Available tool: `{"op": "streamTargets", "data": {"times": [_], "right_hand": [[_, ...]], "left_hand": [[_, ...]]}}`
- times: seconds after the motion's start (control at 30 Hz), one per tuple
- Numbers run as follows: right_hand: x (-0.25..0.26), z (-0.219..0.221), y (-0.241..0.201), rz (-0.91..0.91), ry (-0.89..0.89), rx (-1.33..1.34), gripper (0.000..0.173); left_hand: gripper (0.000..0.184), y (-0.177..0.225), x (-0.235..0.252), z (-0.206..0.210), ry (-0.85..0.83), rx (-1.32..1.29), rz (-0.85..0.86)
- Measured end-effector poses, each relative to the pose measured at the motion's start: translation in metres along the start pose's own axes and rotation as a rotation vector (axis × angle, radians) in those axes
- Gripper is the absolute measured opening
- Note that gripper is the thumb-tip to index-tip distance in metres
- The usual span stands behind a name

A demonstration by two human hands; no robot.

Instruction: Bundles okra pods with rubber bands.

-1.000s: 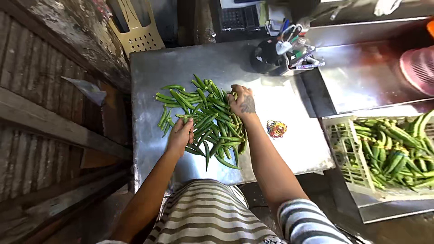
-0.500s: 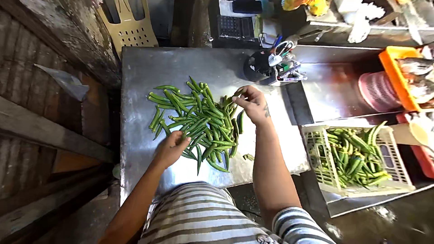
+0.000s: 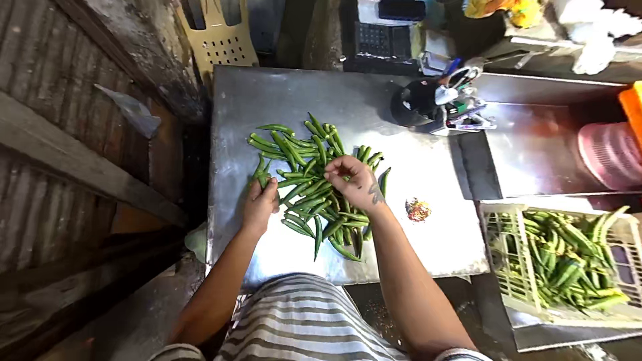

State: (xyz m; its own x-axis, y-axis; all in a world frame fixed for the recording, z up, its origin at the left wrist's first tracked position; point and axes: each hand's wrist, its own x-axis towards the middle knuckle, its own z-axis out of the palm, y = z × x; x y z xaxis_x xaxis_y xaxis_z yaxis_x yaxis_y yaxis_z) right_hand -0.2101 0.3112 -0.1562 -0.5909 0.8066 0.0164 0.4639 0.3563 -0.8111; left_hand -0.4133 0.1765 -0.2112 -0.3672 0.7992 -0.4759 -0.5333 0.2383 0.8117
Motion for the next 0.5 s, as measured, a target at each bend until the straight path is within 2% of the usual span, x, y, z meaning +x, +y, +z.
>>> {"op": "streamTargets", "data": {"times": [0.1,0.17,0.2,0.27,0.33,0.37,0.43,0.5], "right_hand": [[0.047,0.037,-0.029,-0.131,-0.081,-0.128,0.013],[0.080,0.077,-0.041,-0.164,-0.112,-0.249,0.020],[0.095,0.097,-0.045,-0.133,-0.126,-0.348,0.024],[0.117,0.130,-0.051,0.043,-0.142,-0.618,0.035],[0.129,0.146,-0.046,0.208,-0.128,-0.809,0.054],[0.132,0.147,-0.041,0.271,-0.143,-0.866,0.058],[0.134,0.142,-0.032,0.322,-0.203,-0.944,0.053],[0.133,0.132,-0.031,0.365,-0.304,-0.997,0.058]], "left_hand": [[0.010,0.010,0.003,-0.031,0.077,0.003,0.026],[0.014,0.014,0.006,-0.044,0.126,-0.014,0.046],[0.015,0.017,0.007,-0.047,0.149,-0.021,0.057],[0.015,0.022,0.007,-0.052,0.159,-0.025,0.083],[0.014,0.024,0.003,-0.056,0.140,-0.042,0.109],[0.013,0.024,0.001,-0.058,0.129,-0.056,0.117],[0.012,0.023,-0.002,-0.063,0.125,-0.074,0.105],[0.012,0.018,-0.003,-0.068,0.139,-0.075,0.064]]}}
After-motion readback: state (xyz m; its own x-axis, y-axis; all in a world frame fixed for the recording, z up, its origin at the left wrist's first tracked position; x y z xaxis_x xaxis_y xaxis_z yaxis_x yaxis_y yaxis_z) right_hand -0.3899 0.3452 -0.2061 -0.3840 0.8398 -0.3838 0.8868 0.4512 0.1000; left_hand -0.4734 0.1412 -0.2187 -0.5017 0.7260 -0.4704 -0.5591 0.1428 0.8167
